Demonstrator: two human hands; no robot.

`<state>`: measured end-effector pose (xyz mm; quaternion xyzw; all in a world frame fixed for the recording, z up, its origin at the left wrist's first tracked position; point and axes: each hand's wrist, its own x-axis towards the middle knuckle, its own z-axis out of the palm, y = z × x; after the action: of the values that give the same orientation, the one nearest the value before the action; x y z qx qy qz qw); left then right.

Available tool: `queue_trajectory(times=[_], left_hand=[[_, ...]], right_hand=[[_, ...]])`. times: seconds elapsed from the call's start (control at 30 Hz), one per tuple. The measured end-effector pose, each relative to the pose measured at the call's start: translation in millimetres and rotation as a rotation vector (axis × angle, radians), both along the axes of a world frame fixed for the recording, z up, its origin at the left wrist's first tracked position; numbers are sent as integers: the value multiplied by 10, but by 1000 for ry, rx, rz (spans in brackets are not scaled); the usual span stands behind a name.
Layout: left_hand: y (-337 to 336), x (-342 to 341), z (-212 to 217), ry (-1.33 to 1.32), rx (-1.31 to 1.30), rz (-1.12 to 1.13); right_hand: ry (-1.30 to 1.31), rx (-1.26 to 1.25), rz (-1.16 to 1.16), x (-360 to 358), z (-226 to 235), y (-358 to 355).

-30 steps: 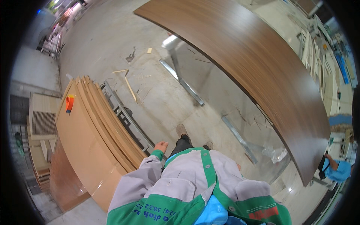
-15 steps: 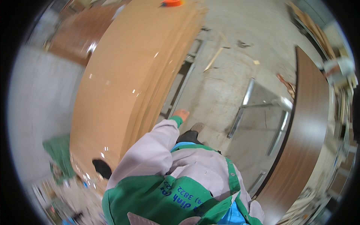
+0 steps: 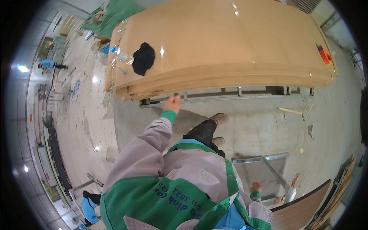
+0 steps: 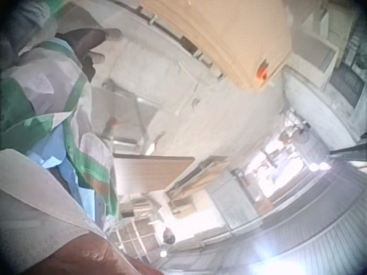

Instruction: The person lifts and positions a large wooden tabletop with assistance, then uses a utility knife to trim and smooth the edges of the board. The person repeatedly scrapes along the edge to remove excess material and refine the finish.

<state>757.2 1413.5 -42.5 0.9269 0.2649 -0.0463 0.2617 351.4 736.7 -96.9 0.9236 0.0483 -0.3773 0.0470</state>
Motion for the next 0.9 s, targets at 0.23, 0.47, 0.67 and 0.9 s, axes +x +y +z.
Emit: queue_trajectory(times=[0.23,0.47,0.67,0.9], left_hand=[[2079,359,2,-431,0,534],[3765,1161,138,-186,262,624],[4262,1693,379,201,272,337],[4220,1255,338,-99,-40,463]], right_hand=[[-412,893,-1470,2072,333,1094],[-295,897,-1297,3055,587,3189],[-229,867,-689,4192,882,4885],[61,1058,-388,5499,1509,6637]])
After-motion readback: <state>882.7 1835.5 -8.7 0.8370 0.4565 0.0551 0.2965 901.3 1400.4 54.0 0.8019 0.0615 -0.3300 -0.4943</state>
